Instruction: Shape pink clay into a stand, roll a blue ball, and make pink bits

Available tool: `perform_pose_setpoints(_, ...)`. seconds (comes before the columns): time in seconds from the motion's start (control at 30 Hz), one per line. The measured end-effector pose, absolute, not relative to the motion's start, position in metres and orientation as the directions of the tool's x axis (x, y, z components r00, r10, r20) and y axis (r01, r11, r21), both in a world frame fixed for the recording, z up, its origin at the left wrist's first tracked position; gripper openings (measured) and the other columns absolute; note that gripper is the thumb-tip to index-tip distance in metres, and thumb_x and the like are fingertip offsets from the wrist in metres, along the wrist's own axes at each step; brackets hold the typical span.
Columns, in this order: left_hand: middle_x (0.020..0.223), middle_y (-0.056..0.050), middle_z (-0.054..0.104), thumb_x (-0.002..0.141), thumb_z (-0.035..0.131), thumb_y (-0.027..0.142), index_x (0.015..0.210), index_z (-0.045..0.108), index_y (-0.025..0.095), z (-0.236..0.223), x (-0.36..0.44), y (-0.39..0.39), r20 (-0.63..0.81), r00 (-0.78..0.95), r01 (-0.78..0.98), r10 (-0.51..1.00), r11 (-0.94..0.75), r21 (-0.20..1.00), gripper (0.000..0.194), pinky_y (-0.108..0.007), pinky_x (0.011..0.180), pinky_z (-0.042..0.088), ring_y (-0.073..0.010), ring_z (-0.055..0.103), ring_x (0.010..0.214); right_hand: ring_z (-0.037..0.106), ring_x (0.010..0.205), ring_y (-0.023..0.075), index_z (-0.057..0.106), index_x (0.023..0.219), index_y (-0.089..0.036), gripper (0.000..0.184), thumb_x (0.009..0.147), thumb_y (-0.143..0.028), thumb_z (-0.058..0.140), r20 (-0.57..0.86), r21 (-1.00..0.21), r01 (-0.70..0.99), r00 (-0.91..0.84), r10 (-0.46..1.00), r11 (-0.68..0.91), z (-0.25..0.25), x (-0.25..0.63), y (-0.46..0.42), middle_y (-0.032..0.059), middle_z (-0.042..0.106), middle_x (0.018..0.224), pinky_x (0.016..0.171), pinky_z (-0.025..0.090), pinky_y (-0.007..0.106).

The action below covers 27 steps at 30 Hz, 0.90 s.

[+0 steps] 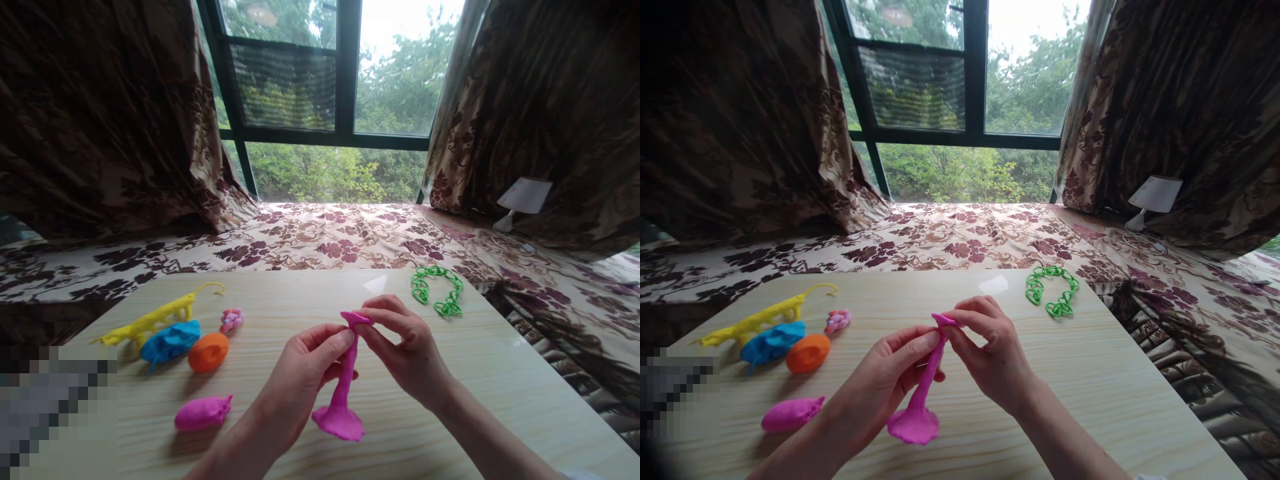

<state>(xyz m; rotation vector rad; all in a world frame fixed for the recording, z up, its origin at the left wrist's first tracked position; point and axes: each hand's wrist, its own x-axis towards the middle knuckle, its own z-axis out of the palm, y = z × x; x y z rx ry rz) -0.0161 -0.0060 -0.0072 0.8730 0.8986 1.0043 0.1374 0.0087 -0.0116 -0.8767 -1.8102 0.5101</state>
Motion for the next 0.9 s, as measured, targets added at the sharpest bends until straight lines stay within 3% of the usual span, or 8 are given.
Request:
perform_pose_setpoints(0.2,0.062,0.002,0.054,0.066,0.067,0.036,0.086,0.067,0.018,-0.0044,-0.0156,-0.0062,-0.248,0.247,-0.234,0.937,0.306,0.923,0.027,-0.026,0.053,0.047,-0.0096,0.048,0.054,0.052,0.09,0.0188,0.063,0.104,-0.026,0.026,0.08,-0.019,0.057,0.6,-0.683,0.347,-0.236,0.764,0.643,-0.0082,0.1393,0.0079,0.0047,0.057,0.094,0.079,0.045,0.034)
perform_pose_setpoints(0.43,0.07,-0.003,0.063,0.07,0.065,0.034,0.08,0.065,0.015,-0.0099,-0.0162,-0.004,-0.253,0.315,-0.315,0.915,0.352,0.881,0.021,-0.02,0.053,0.041,-0.0079,0.05,0.056,0.052,0.083,0.0162,0.065,0.099,-0.025,0.021,0.082,-0.018,0.056,0.603,-0.7,0.317,-0.217,0.768,0.64,-0.011,0.1364,0.0086,0.0032,0.059,0.086,0.076,0.044,0.031)
perform_pose_setpoints(0.73,0.071,0.0,0.057,0.071,0.066,0.031,0.083,0.063,0.016,-0.0113,-0.0183,-0.0047,-0.234,0.28,-0.297,0.931,0.316,0.901,0.02,-0.02,0.057,0.041,-0.0071,0.047,0.059,0.052,0.09,0.0177,0.064,0.099,-0.021,0.02,0.08,-0.02,0.059,0.551,-0.741,0.312,-0.223,0.804,0.595,-0.0099,0.1399,0.0084,0.0049,0.057,0.092,0.08,0.044,0.032)
perform_pose_setpoints(0.9,0.078,-0.003,0.058,0.079,0.056,0.034,0.088,0.062,0.015,-0.0136,-0.0208,-0.0052,-0.244,0.387,-0.345,0.889,0.385,0.856,0.022,-0.023,0.062,0.042,-0.0107,0.051,0.069,0.053,0.086,0.0165,0.066,0.098,-0.024,0.02,0.082,-0.018,0.056,0.584,-0.718,0.31,-0.218,0.782,0.623,-0.0127,0.1377,0.0095,0.0035,0.059,0.088,0.078,0.044,0.032)
